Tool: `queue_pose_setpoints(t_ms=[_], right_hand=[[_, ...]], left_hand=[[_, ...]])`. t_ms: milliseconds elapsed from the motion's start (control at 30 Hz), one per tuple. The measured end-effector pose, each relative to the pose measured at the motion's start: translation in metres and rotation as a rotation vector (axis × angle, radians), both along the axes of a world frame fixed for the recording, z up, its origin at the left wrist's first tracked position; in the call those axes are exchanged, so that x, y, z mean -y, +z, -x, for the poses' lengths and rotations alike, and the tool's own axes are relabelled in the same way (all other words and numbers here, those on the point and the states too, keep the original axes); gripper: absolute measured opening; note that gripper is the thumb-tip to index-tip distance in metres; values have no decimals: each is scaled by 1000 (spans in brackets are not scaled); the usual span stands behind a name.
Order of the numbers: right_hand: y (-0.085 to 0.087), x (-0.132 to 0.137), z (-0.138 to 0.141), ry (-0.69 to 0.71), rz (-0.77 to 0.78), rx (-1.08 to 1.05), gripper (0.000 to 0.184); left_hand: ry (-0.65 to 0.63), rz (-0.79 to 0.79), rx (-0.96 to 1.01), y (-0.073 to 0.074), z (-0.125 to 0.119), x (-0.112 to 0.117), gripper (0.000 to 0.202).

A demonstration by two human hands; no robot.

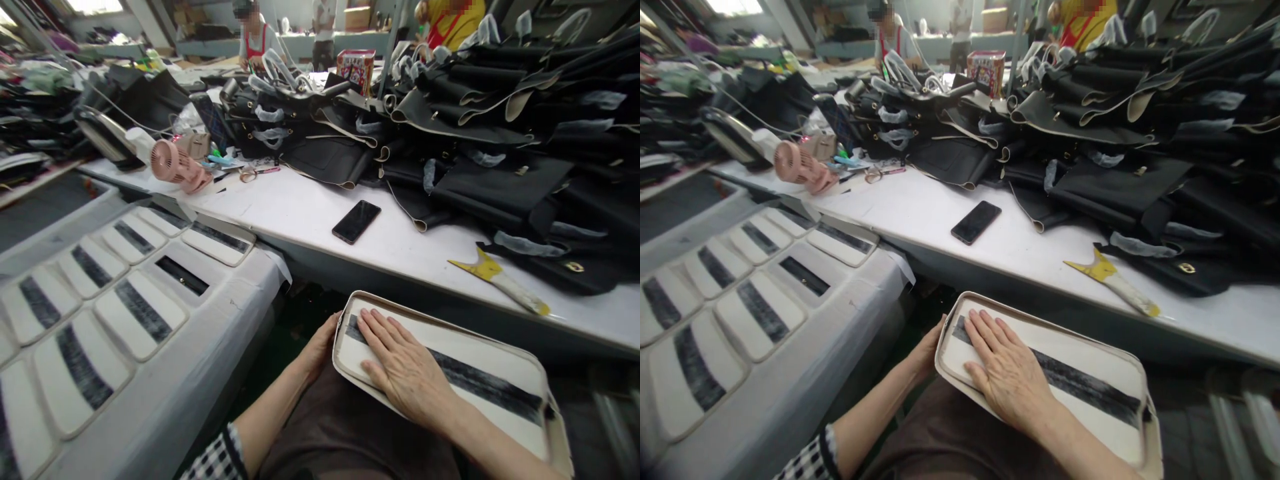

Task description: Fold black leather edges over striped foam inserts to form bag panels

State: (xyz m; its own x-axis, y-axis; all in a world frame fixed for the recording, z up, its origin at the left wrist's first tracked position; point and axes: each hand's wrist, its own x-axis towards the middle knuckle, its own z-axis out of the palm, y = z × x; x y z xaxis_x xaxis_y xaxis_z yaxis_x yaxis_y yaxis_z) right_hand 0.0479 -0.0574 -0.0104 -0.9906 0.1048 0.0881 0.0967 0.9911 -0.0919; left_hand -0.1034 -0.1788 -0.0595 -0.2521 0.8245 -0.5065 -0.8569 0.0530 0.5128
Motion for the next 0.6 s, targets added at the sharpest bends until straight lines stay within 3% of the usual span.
queue_pose_setpoints(t_ms=[267, 467, 600], right_hand=[[-2, 0, -2, -10, 22, -23, 67], [-1, 0, -2, -18, 15, -54, 65], [-3, -1, -2, -19, 31, -69, 66]], left_hand=[[-174, 124, -227, 7, 19, 9, 52], [-323, 151, -312, 30, 36, 9, 54], [-401, 170, -350, 36, 39, 8, 53]])
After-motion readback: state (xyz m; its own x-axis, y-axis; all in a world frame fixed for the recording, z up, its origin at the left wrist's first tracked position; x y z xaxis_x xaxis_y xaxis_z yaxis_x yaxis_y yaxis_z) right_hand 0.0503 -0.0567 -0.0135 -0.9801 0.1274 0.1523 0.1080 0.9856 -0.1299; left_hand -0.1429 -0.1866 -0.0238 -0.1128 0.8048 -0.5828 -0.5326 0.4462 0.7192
